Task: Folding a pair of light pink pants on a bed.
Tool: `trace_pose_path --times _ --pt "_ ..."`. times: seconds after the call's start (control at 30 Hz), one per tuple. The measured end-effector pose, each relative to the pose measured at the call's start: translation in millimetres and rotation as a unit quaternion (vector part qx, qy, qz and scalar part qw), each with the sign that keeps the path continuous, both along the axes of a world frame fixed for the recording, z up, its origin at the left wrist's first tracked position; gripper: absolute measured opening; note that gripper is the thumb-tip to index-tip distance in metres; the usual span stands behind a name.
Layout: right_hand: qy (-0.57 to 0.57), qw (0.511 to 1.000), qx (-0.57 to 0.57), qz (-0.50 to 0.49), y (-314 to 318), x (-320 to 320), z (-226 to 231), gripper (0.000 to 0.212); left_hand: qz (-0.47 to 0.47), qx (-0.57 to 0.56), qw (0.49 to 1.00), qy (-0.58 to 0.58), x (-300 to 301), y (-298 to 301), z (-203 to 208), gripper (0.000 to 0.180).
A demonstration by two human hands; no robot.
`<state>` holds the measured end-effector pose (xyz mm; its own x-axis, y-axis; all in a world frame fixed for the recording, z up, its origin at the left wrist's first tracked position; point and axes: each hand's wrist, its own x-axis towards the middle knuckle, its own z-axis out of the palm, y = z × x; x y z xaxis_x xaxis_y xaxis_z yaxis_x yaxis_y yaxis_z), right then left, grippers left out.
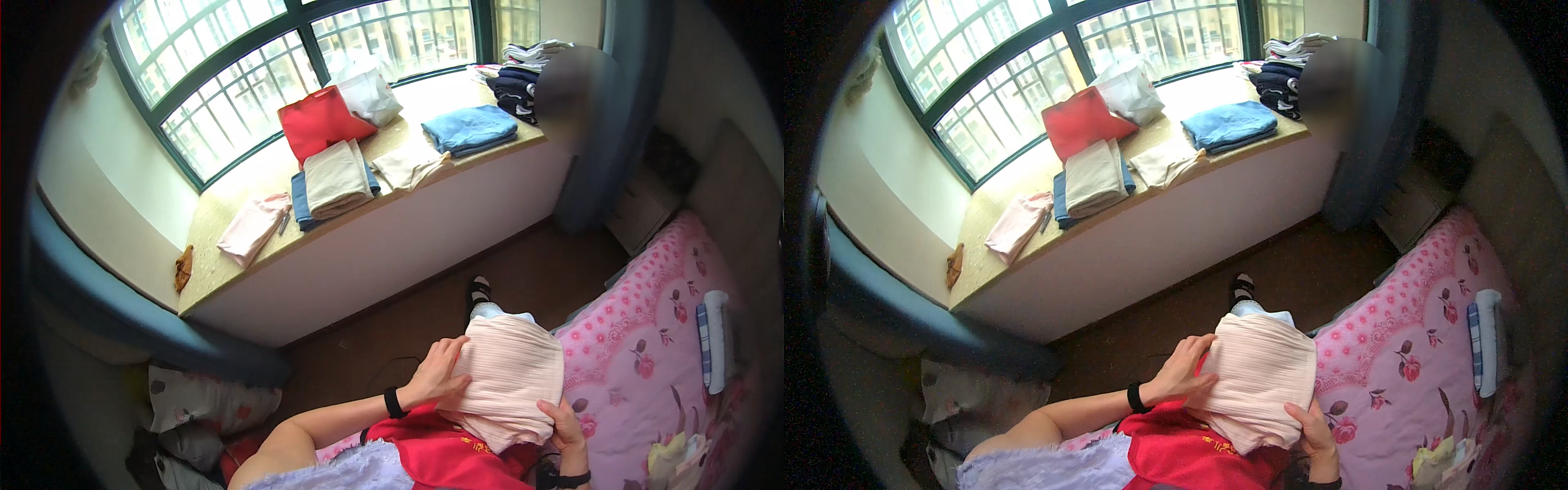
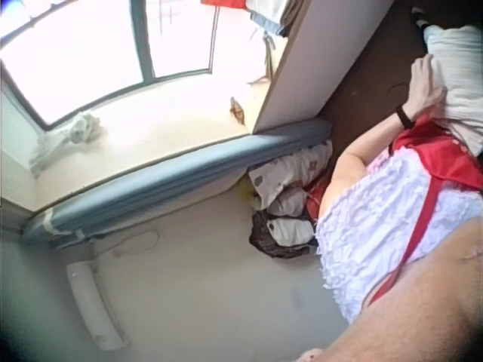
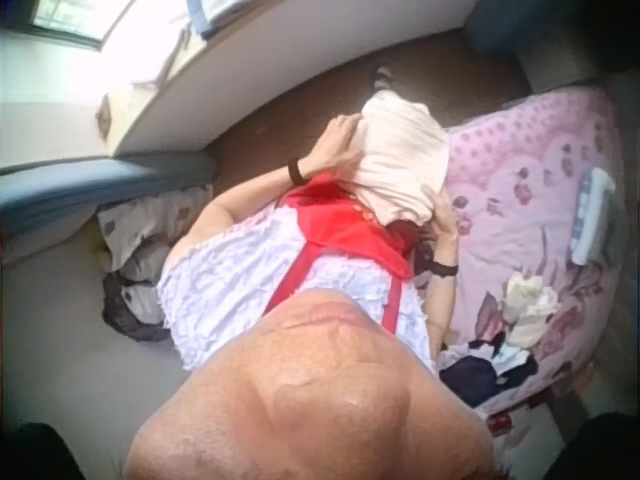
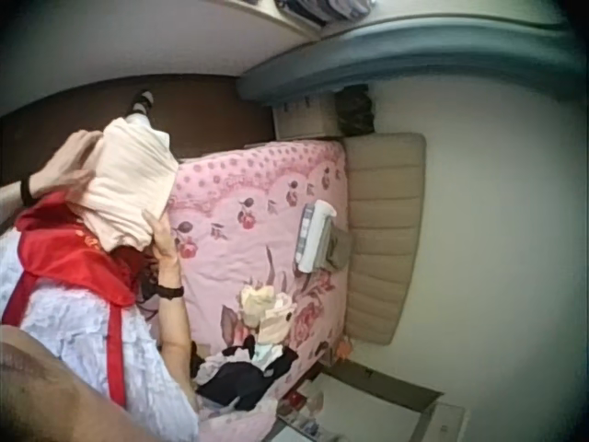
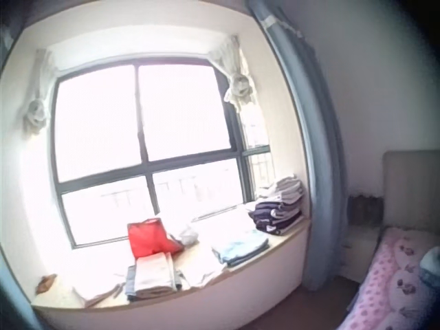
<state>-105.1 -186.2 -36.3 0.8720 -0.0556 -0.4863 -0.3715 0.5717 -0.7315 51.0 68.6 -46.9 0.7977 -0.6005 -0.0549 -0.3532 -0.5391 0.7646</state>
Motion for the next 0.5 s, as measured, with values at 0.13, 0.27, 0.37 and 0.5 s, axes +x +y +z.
trace_pose_path --times 0.13,0.27,0.37,0.5 --pt "-0.081 0.991 -0.103 -0.010 14.9 20.6 35.7 0.062 -0.075 -0.095 0.989 0.079 1.1 -17.0 46.2 0.041" --pt "-0.177 0.937 -0.285 0.093 42.3 54.6 71.6 0.060 -0.064 -0.214 0.901 0.372 1.3 -24.7 77.7 0.040" --pt "-0.218 0.832 -0.469 0.200 76.7 78.8 92.8 0.053 0.020 -0.293 0.829 0.477 3.9 -14.5 94.0 0.051" --pt "-0.245 0.662 -0.646 0.290 124.4 89.6 106.8 0.042 0.095 -0.348 0.756 0.547 5.9 12.3 107.6 0.050"
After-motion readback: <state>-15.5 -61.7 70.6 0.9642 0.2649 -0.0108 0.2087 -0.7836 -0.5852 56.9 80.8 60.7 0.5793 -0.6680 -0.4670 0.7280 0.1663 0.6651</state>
